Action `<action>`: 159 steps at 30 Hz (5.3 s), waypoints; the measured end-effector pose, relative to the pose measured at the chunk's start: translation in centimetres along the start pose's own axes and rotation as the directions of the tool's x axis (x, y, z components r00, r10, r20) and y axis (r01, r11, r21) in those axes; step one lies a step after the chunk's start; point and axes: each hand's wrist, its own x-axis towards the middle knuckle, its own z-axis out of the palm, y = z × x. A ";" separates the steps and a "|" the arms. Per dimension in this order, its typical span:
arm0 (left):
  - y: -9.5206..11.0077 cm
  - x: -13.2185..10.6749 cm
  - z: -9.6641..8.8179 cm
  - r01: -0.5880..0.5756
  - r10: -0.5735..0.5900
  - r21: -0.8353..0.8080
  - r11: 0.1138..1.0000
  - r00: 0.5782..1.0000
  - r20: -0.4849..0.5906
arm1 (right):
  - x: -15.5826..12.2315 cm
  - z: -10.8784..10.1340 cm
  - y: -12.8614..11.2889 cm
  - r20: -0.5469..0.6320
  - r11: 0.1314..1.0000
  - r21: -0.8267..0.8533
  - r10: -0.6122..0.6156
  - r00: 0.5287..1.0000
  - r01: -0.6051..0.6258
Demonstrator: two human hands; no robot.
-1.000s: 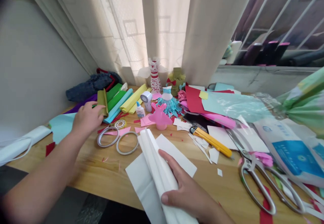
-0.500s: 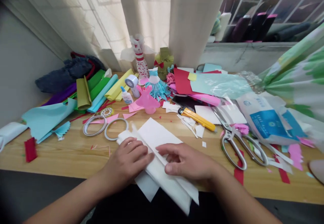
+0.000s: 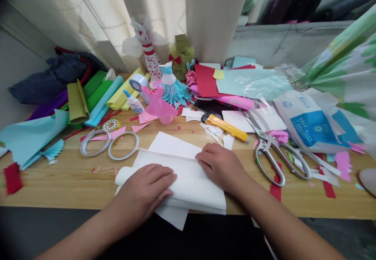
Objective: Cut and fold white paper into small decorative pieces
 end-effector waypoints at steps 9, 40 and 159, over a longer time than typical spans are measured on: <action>-0.9 0.7 0.9 0.021 0.004 0.177 0.984 0.990 -0.139 | 0.0 0.7 0.6 0.004 0.961 -0.144 -0.237 0.972 0.235; -1.0 0.4 2.8 0.027 -0.037 0.202 0.979 0.998 0.046 | 1.7 0.1 -2.3 0.098 0.938 -0.187 -0.278 0.955 0.292; 4.9 4.7 4.5 -0.310 0.296 0.056 0.949 0.939 0.172 | -21.2 -4.3 3.5 0.056 0.983 -0.176 0.067 0.996 -0.056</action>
